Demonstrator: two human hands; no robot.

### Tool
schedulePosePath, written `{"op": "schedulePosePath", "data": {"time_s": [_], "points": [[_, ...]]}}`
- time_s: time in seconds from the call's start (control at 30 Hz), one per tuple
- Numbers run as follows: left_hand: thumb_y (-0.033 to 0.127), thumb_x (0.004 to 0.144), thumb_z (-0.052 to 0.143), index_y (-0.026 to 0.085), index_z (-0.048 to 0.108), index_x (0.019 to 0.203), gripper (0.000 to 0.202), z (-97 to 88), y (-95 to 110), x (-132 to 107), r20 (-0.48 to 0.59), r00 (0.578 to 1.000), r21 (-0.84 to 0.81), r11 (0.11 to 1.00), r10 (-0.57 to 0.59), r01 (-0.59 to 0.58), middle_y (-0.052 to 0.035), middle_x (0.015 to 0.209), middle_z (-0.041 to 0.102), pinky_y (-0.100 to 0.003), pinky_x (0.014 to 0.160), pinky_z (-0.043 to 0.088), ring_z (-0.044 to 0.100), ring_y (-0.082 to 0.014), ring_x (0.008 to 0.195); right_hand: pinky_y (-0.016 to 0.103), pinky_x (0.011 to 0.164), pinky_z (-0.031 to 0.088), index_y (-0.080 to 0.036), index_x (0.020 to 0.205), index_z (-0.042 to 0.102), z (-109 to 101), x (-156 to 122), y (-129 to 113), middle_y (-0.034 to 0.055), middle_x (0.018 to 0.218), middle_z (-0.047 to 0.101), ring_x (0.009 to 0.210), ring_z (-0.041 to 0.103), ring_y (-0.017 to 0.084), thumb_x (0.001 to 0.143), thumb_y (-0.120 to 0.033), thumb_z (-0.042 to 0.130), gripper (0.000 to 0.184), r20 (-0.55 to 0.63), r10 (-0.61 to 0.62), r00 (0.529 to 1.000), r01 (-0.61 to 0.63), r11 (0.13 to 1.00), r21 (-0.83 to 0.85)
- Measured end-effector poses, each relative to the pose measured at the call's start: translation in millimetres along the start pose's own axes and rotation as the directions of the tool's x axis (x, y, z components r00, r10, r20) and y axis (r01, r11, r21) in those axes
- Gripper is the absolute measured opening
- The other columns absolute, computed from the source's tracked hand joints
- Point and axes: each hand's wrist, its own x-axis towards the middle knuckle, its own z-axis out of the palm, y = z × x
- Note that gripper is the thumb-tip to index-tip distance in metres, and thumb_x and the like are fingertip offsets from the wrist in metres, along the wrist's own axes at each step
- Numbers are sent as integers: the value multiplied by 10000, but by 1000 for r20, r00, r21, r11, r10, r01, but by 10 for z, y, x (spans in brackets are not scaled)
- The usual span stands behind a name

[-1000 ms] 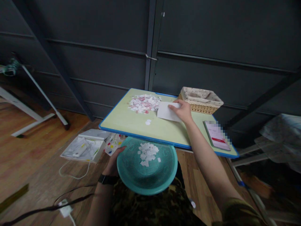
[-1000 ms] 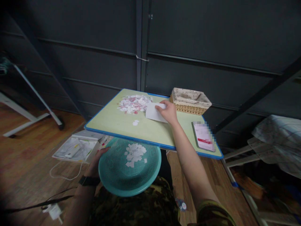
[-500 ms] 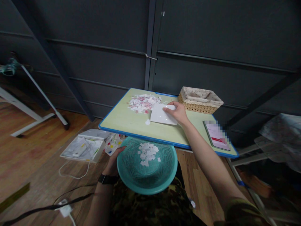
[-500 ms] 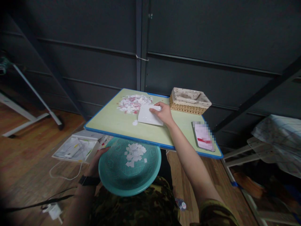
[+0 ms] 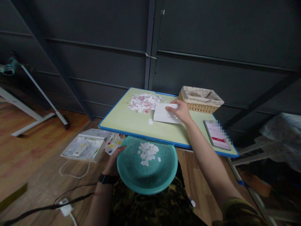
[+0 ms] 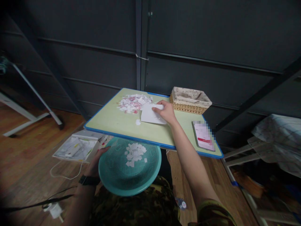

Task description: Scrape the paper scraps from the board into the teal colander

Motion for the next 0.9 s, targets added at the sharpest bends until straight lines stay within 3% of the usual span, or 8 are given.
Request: {"op": "schedulePosePath", "data": {"time_s": [0.23, 0.4, 0.57, 0.9], "points": [[209, 600, 771, 162, 714, 799, 212, -29, -6, 8, 37, 999, 9, 1000, -3, 3, -73, 809, 792, -365, 833, 552, 707, -331, 981, 324, 688, 433, -186, 730, 645, 50, -25, -11, 27, 759, 675, 696, 567, 186, 620, -415, 741, 271, 58, -27, 998, 26, 999, 22], [226, 651, 736, 180, 696, 737, 105, -74, -22, 29, 90, 996, 38, 999, -30, 26, -52, 786, 792, -376, 817, 562, 708, -335, 984, 339, 717, 433, -183, 733, 646, -104, 17, 34, 32, 764, 674, 715, 578, 199, 625, -393, 737, 253, 60, -44, 997, 47, 998, -38], [198, 657, 731, 178, 703, 780, 128, -77, -24, 31, 57, 998, 10, 1000, -23, 22, -43, 737, 784, -358, 781, 572, 729, -312, 919, 342, 721, 427, -174, 727, 645, -241, 39, 54, 48, 768, 666, 729, 586, 211, 639, -357, 731, 220, -12, -27, 1000, 25, 995, -99], [221, 636, 758, 167, 713, 841, 217, -78, -19, 39, 58, 998, 5, 999, -40, 40, -63, 790, 794, -363, 802, 566, 720, -323, 955, 317, 648, 413, -175, 732, 655, -166, 23, 3, 33, 738, 654, 669, 544, 176, 628, -406, 748, 271, 10, 7, 1000, -7, 1000, -18]]}}
